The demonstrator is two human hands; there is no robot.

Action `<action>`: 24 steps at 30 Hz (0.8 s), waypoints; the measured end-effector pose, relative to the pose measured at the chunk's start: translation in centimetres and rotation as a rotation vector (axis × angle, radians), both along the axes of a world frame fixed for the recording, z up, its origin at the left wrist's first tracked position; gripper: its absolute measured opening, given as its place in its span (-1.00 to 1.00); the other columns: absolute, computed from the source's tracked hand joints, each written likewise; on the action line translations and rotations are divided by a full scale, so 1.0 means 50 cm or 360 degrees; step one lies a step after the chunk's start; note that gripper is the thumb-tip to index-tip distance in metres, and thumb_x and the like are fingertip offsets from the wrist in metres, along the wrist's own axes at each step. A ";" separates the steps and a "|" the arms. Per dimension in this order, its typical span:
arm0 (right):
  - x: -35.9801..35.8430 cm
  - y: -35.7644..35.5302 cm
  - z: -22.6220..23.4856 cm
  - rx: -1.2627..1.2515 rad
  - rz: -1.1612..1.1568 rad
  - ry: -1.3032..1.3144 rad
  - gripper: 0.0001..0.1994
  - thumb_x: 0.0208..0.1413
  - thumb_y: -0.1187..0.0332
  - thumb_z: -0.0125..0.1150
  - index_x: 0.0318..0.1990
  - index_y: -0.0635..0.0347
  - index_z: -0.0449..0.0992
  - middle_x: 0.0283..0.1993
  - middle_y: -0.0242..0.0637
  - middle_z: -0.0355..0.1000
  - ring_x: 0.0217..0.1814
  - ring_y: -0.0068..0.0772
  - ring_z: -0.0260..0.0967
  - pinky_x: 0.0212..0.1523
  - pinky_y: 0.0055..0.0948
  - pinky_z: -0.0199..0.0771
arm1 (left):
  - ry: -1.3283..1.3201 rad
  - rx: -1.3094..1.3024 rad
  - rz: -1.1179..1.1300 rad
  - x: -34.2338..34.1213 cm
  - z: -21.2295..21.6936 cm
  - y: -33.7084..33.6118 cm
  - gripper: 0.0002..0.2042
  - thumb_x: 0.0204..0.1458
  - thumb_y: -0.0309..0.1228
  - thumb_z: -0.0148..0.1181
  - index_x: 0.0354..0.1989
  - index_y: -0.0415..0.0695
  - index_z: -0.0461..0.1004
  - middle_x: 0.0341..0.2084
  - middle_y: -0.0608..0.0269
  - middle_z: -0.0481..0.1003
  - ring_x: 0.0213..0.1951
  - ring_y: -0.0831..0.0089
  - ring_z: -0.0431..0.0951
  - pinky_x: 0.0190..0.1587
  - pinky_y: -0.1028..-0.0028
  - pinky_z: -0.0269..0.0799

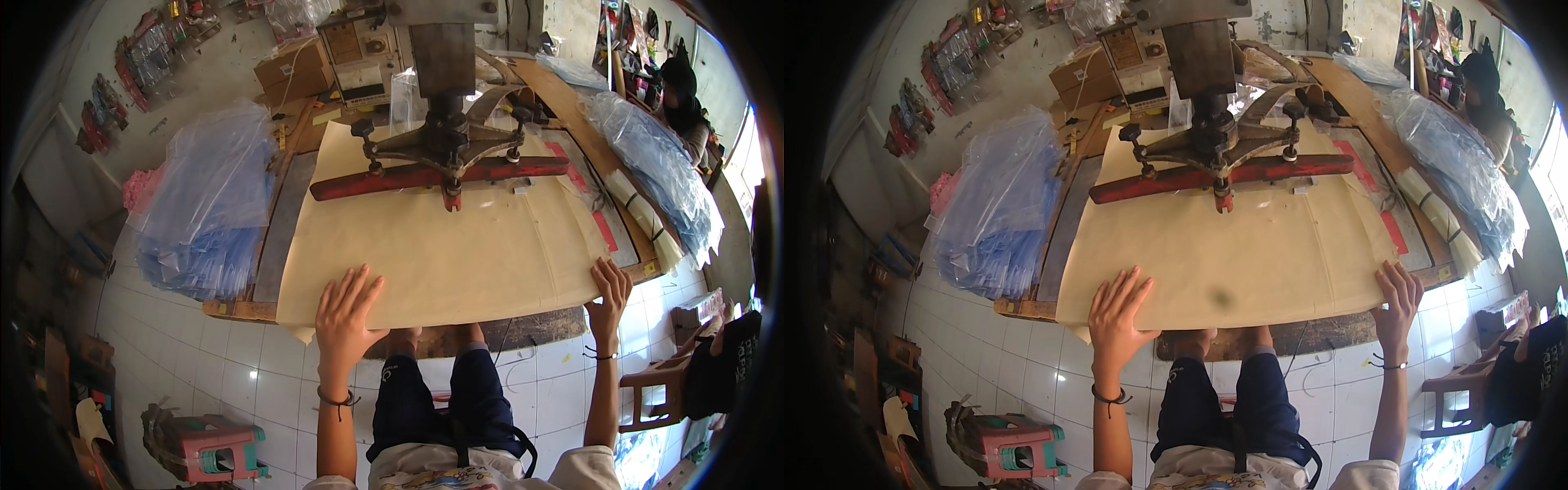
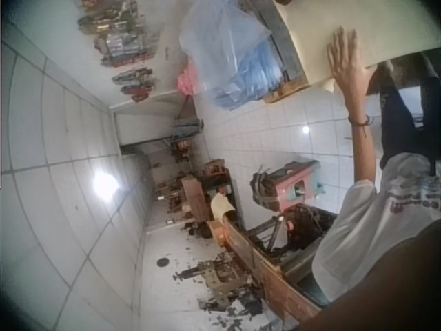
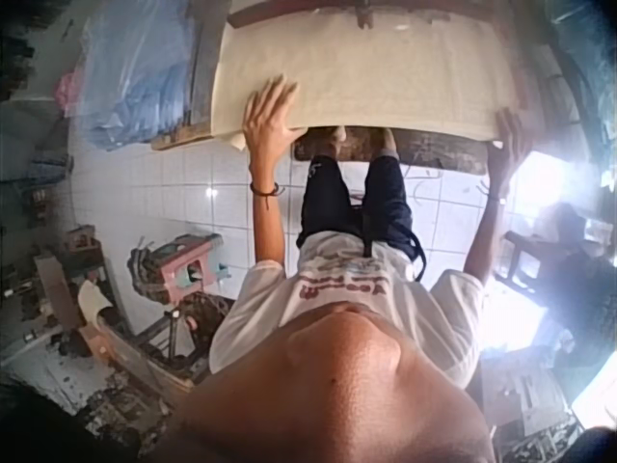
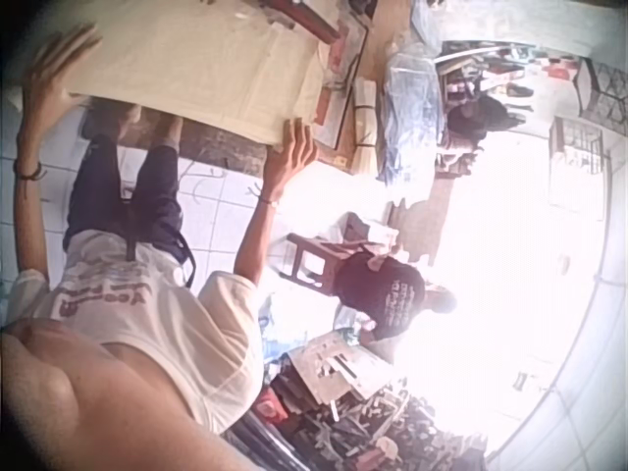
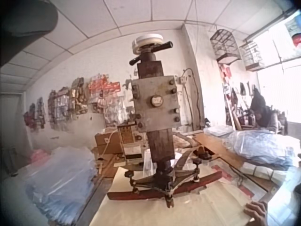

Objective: The person aligns a clear plastic bag and plastic handles on a work table, seals them together using a heat press machine, and holds up the assembled bag.

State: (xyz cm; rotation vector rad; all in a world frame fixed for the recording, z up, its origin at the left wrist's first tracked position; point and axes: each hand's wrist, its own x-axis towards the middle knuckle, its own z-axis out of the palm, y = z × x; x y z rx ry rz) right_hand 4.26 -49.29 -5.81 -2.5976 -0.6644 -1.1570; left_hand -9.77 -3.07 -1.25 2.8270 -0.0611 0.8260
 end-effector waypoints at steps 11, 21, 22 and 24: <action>-0.004 -0.002 -0.009 0.0040 -0.0052 0.0040 -0.34 -0.31 0.54 0.56 0.10 0.02 0.55 0.26 -0.30 0.48 0.39 -0.12 0.31 0.42 -0.03 0.19 | 0.0018 -0.0022 -0.0002 -0.004 0.000 -0.001 -0.06 -0.59 -0.39 0.64 0.24 0.10 0.49 0.33 0.28 0.38 0.30 0.19 0.41 0.35 0.06 0.28; -0.003 0.001 -0.008 0.0067 -0.0045 0.0022 -0.33 -0.34 0.57 0.53 0.10 0.05 0.56 0.26 -0.29 0.48 0.38 -0.11 0.32 0.41 -0.04 0.19 | 0.0012 -0.0017 -0.0007 -0.003 0.004 -0.003 -0.06 -0.58 -0.38 0.64 0.25 0.10 0.49 0.33 0.28 0.39 0.30 0.19 0.41 0.36 0.07 0.28; -0.002 0.001 -0.010 0.0068 -0.0043 0.0020 -0.33 -0.34 0.57 0.53 0.10 0.05 0.56 0.26 -0.29 0.48 0.38 -0.11 0.32 0.41 -0.04 0.19 | 0.0009 -0.0016 -0.0006 -0.003 0.004 -0.002 -0.06 -0.58 -0.38 0.64 0.25 0.10 0.49 0.33 0.28 0.39 0.30 0.19 0.41 0.36 0.07 0.28; 0.000 -0.001 -0.015 0.0074 -0.0038 0.0011 -0.33 -0.33 0.57 0.53 0.10 0.05 0.56 0.26 -0.29 0.48 0.38 -0.11 0.32 0.41 -0.04 0.19 | 0.0028 -0.0018 0.0003 -0.003 0.004 -0.002 -0.07 -0.57 -0.37 0.64 0.25 0.10 0.49 0.33 0.27 0.38 0.30 0.19 0.41 0.36 0.07 0.27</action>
